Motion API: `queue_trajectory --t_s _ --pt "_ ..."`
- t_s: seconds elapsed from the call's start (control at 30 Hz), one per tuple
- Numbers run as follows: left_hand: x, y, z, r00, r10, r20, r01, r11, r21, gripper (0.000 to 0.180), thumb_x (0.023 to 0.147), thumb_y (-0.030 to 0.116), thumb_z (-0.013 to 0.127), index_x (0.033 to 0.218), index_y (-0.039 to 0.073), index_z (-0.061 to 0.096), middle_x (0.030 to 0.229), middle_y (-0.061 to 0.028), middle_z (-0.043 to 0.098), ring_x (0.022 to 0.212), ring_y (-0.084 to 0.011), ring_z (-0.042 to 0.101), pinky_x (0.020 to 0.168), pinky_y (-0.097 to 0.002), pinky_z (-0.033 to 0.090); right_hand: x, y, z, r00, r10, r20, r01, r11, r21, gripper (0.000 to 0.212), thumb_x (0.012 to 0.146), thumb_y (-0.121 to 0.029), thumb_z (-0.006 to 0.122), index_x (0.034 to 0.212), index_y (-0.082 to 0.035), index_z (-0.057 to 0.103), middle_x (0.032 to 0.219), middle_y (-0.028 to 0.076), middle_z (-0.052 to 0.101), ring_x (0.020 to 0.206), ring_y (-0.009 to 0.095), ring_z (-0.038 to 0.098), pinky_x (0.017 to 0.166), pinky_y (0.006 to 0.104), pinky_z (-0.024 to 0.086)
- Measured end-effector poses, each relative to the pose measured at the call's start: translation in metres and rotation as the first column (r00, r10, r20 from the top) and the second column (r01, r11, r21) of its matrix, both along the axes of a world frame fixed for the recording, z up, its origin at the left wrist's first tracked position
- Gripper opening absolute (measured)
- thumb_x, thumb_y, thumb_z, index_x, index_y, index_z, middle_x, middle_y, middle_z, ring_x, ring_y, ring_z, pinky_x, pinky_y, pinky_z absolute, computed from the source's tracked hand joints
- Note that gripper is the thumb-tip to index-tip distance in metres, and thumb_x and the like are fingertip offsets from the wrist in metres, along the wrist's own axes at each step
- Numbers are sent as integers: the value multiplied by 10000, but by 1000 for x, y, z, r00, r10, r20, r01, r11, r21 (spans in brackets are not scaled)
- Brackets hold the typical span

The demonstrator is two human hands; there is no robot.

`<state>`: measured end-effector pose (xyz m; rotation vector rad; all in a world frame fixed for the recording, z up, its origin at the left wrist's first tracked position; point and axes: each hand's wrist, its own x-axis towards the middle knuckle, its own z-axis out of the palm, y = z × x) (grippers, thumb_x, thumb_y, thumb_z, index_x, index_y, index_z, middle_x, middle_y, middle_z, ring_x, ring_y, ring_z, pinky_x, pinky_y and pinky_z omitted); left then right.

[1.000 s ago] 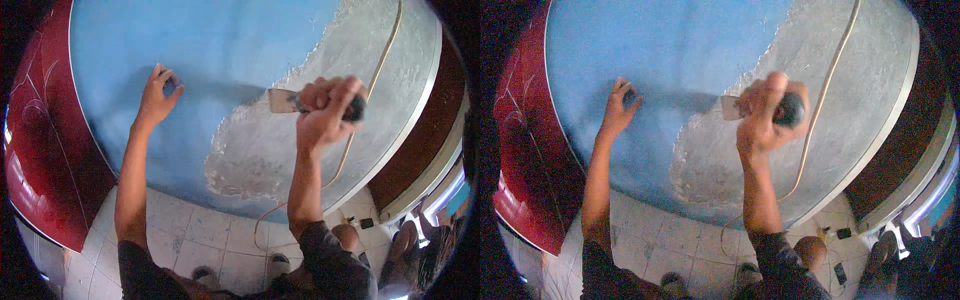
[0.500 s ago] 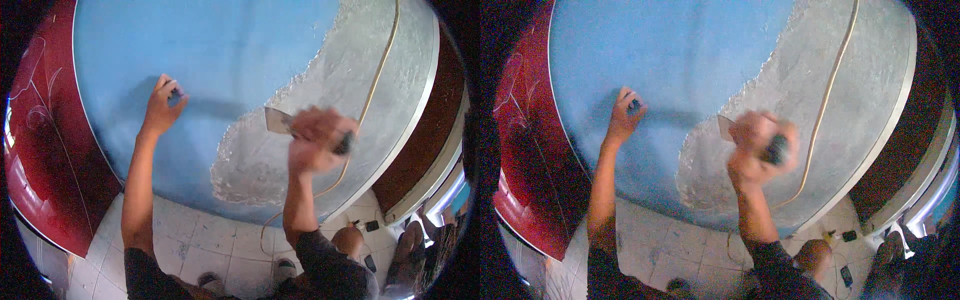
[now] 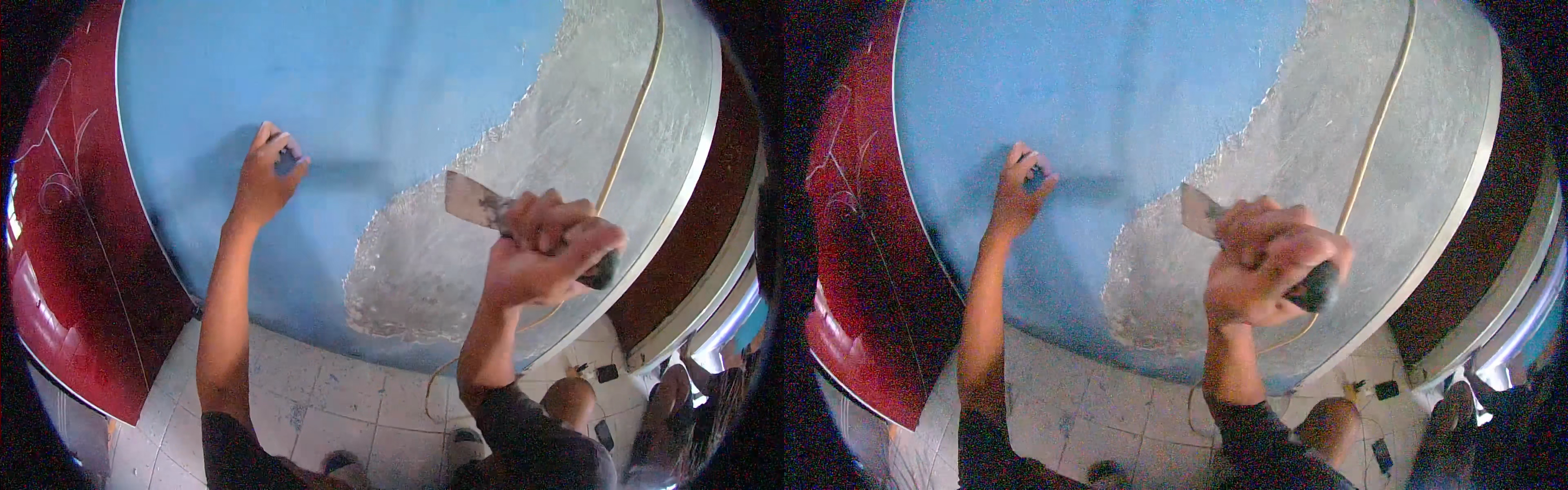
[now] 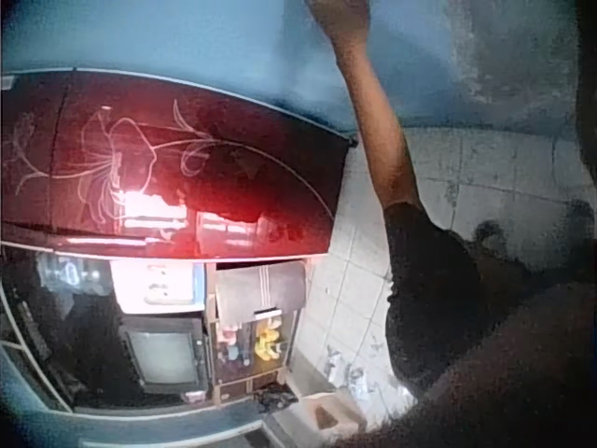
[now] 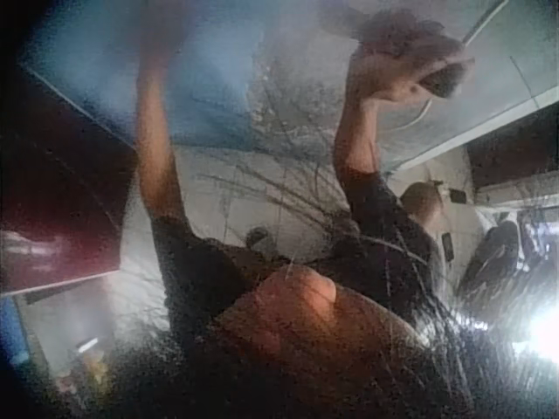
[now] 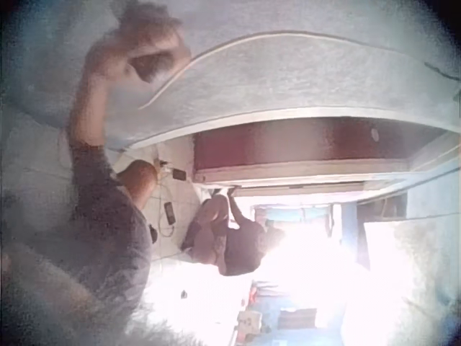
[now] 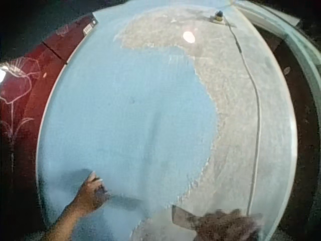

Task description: The person scrapes paint off a wall using a putty knife.

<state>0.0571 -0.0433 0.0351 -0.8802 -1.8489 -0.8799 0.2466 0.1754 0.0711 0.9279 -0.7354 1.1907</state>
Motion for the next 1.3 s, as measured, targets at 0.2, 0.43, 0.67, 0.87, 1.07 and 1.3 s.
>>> queue_trajectory --t_s 0.2,0.43,0.67,0.87,1.07,1.3 --pt "1 2 0 1000 -30 3 30 998 49 179 761 94 682 797 20 523 885 -91 438 835 -236 505 734 -336 440 8 3 14 995 -27 94 30 999 -34 368 1001 -292 462 693 -121 357 515 -34 284 396 68 261 340 241 229" --pt "-2 -2 -1 1000 -4 -4 5 999 37 190 760 98 687 773 15 516 862 -86 416 795 -222 474 698 -332 424 16 7 10 994 -11 111 -3 992 128 376 1004 -382 421 710 -156 361 546 -34 268 433 66 239 381 218 201" --pt "-2 3 -2 1000 -1 -17 2 999 38 187 767 102 681 778 8 521 863 -91 420 801 -228 492 705 -330 430 -4 13 0 981 183 64 -180 982 -60 345 985 -316 491 731 -120 368 537 -24 303 421 70 264 358 242 224" --pt "2 4 -2 1000 -1 -5 1 1000 19 180 763 101 677 797 9 526 880 -94 436 833 -227 501 729 -335 439 -10 7 -10 999 37 -5 -36 999 35 171 953 -115 527 859 -76 390 563 25 430 429 96 377 372 276 330" --pt "2 2 0 997 -22 68 20 999 32 171 763 90 672 801 17 523 901 -96 438 849 -230 503 738 -335 440 -8 -9 -1 994 -50 94 57 996 -74 398 1004 -322 450 682 -120 333 527 -31 271 415 62 258 353 244 225" --pt "0 1 0 999 0 -45 2 999 37 166 761 89 672 801 23 524 895 -92 433 842 -232 496 733 -334 437 -17 0 -11 999 44 13 -45 991 125 304 988 -289 486 789 -96 362 578 -16 311 447 74 303 362 254 251"
